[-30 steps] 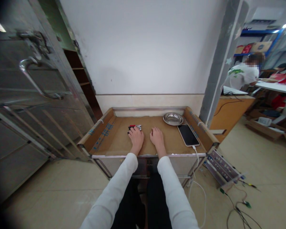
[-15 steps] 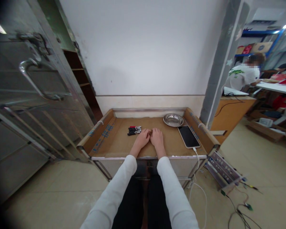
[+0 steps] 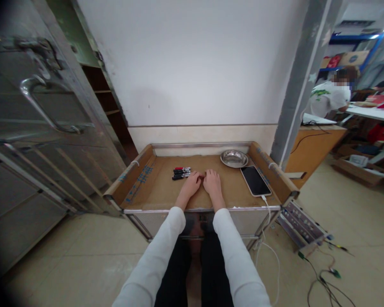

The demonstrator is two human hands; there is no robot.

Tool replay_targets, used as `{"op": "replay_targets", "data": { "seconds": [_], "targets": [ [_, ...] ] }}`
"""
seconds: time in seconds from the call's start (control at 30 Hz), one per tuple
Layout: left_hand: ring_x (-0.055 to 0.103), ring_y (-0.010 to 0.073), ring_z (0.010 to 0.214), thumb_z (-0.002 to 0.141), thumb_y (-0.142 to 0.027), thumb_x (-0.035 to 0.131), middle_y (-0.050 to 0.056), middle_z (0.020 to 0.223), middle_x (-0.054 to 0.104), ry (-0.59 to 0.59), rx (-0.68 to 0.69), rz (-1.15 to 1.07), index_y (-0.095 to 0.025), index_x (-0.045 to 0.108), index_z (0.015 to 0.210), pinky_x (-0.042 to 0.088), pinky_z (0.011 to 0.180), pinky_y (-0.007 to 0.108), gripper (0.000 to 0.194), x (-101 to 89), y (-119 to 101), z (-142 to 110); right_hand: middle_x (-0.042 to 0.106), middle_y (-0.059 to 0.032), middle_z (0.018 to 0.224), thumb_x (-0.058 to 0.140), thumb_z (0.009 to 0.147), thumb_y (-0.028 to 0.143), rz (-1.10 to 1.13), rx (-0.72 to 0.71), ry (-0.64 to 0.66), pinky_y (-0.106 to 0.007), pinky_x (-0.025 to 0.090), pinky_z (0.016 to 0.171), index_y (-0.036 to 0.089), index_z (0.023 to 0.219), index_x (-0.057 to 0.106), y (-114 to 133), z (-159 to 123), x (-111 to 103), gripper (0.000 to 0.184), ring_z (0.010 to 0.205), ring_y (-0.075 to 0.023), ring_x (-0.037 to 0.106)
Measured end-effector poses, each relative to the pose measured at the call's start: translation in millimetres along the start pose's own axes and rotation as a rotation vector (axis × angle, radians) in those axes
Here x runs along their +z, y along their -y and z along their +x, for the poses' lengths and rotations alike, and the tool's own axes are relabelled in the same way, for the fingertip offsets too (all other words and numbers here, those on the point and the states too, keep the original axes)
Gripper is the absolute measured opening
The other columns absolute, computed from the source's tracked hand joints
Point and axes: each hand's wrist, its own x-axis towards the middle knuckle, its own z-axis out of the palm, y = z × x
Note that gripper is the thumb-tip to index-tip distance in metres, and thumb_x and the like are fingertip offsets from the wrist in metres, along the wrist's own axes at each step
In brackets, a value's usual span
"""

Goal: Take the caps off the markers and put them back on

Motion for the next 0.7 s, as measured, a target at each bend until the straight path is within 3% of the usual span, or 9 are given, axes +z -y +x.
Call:
{"op": "replay_targets", "data": {
  "seconds": [0.53,0.7],
  "targets": [
    [0.053,0.0179,0.094,0.082,-0.004,0.041,0.007,0.095,0.058,-0.011,0.011,-0.015,-0.017,0.058,0.088,0.044,0.093,0.036,0.022,0.6,0.7,-0.7,0.061,-0.0132,0.118,0.038,0.089,0.013,0.06,-0.039,-0.008,-0.029,0.036,0.094,0.012,0.115,0.058,-3.0,-3.8,-0.6,0.033,0.11,-0.0197,0.053],
    [0.052,0.0196,0.099,0.081,-0.004,0.043,0.007,0.098,0.055,-0.089,0.036,0.069,-0.018,0.059,0.087,0.043,0.095,0.038,0.022,-2.6,-1.7,-0.4,0.061,-0.0127,0.117,0.037,0.089,0.012,0.092,-0.041,-0.008,-0.03,0.037,0.094,0.013,0.115,0.058,-3.8,-3.7,0.0,0.034,0.11,-0.0197,0.052]
  ]
}}
